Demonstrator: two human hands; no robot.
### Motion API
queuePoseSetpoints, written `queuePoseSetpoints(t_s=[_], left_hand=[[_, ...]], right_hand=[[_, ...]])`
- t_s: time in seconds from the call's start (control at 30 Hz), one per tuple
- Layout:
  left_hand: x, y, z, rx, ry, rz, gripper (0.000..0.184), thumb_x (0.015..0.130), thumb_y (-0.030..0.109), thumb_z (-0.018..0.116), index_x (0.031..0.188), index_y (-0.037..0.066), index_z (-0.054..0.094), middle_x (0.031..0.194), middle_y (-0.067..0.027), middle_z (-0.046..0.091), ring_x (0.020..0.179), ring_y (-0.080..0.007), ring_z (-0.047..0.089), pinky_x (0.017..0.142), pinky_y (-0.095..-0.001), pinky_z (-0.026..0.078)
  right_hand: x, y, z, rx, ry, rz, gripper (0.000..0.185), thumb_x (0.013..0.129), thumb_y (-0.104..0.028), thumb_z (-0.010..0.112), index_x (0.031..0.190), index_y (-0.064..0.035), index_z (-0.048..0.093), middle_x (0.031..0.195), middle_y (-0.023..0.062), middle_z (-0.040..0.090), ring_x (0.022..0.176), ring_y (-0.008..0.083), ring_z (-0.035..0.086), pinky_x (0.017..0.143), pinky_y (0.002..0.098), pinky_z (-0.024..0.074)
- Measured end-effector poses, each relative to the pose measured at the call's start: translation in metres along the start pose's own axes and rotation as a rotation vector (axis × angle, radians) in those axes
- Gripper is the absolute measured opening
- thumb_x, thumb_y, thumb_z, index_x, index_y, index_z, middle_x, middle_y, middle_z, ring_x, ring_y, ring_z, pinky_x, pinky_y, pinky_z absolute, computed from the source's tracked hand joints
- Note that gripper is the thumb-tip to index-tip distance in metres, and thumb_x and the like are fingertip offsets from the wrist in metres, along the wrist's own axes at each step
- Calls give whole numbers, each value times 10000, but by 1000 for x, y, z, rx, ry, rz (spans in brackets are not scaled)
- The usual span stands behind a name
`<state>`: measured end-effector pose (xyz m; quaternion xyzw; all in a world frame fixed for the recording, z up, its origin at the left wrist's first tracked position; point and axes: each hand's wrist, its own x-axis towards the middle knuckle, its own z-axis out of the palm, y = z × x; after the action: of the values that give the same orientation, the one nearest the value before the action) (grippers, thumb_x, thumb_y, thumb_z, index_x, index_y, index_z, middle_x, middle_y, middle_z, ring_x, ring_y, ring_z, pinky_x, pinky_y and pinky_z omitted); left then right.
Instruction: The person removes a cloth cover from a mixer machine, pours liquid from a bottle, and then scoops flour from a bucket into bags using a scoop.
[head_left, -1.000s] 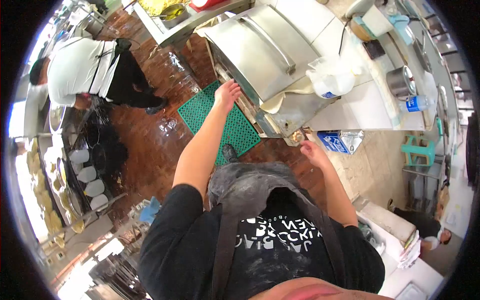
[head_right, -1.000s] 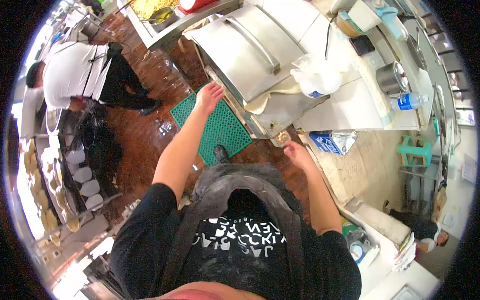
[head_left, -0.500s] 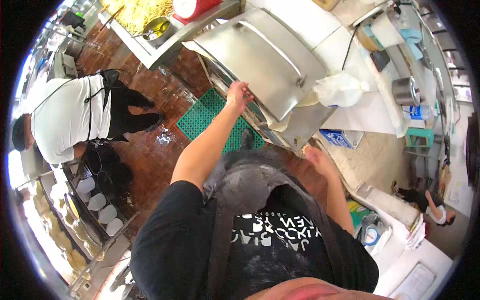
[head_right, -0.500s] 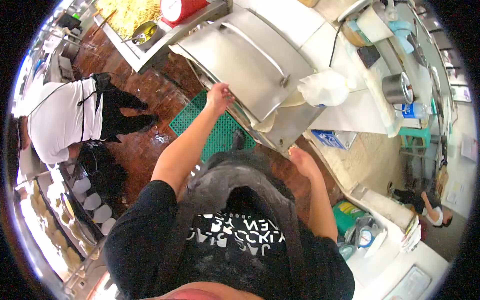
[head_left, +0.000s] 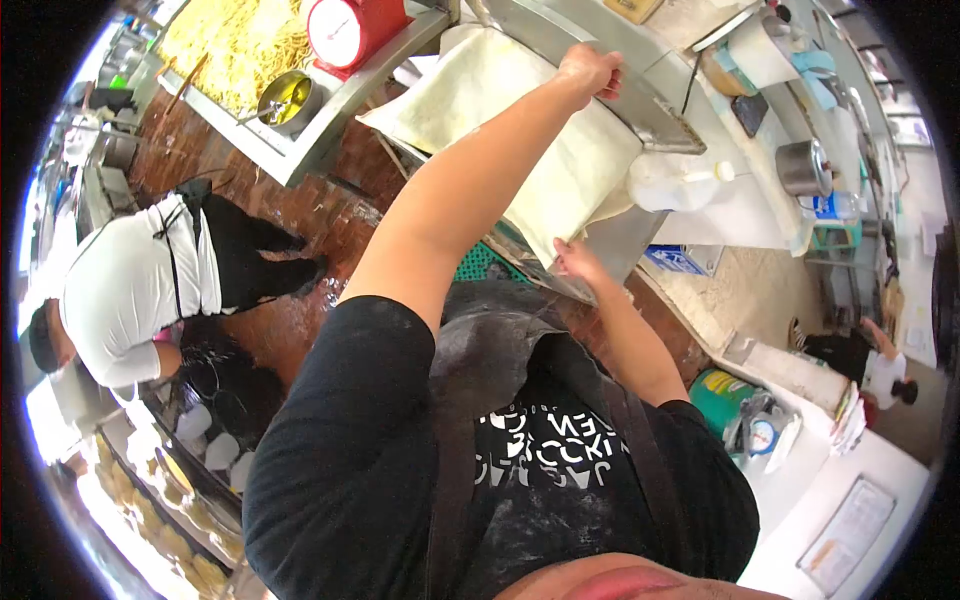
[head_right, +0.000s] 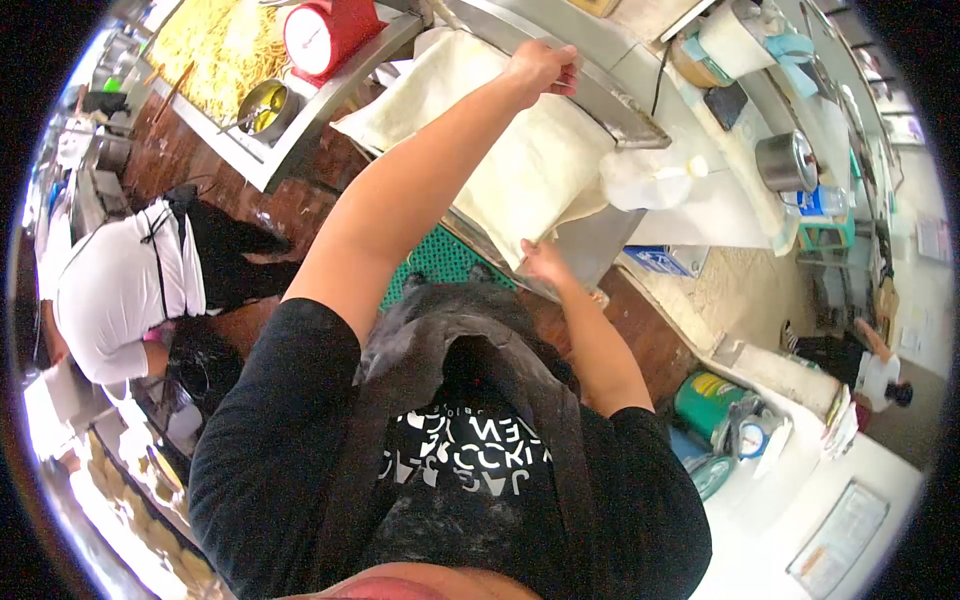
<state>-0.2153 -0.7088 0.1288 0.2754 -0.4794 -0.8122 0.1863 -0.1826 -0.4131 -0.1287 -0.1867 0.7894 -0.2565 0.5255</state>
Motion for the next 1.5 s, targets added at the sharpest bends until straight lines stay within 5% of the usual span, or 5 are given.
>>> queuePoseSetpoints(t_s=[0.6,0.8,1.03,1.27,1.5], left_hand=[[0,13,-47,169,-169,-207,269,990,259,519,924,4,573,761,-88,616,653,-238,637,651,-417,601],[11,22,-44,306,-189,-131,308,966,309,568,882,17,613,781,-73,633,660,-203,637,633,-348,597],[12,2,-58,415,-146,17,337,948,313,588,815,7,633,709,-67,634,613,-187,635,571,-338,584],[-19,-28,-78,293,-87,48,439,957,408,538,822,-4,610,719,-103,634,611,-200,627,527,-349,558],[-186,-215,-13,585,-818,-739,267,843,248,671,1038,66,657,951,-40,676,872,-226,660,767,-417,545]], right_hand=[[-256,-168,30,541,517,-534,330,914,-284,615,666,-68,603,556,-20,555,472,43,424,443,215,302],[-315,-179,14,908,539,-692,540,754,-242,590,1104,169,569,1046,246,659,904,318,685,826,414,570],[-471,-63,-93,1070,783,-1384,671,845,-442,487,1307,44,489,1319,218,523,1238,382,497,1057,534,386],[-443,-7,-63,892,1273,-1007,714,808,-424,504,1312,80,471,1283,256,542,1166,384,556,990,497,466],[-368,-85,-21,535,541,-729,568,764,-303,606,1167,92,543,1099,207,636,911,277,662,735,344,541]])
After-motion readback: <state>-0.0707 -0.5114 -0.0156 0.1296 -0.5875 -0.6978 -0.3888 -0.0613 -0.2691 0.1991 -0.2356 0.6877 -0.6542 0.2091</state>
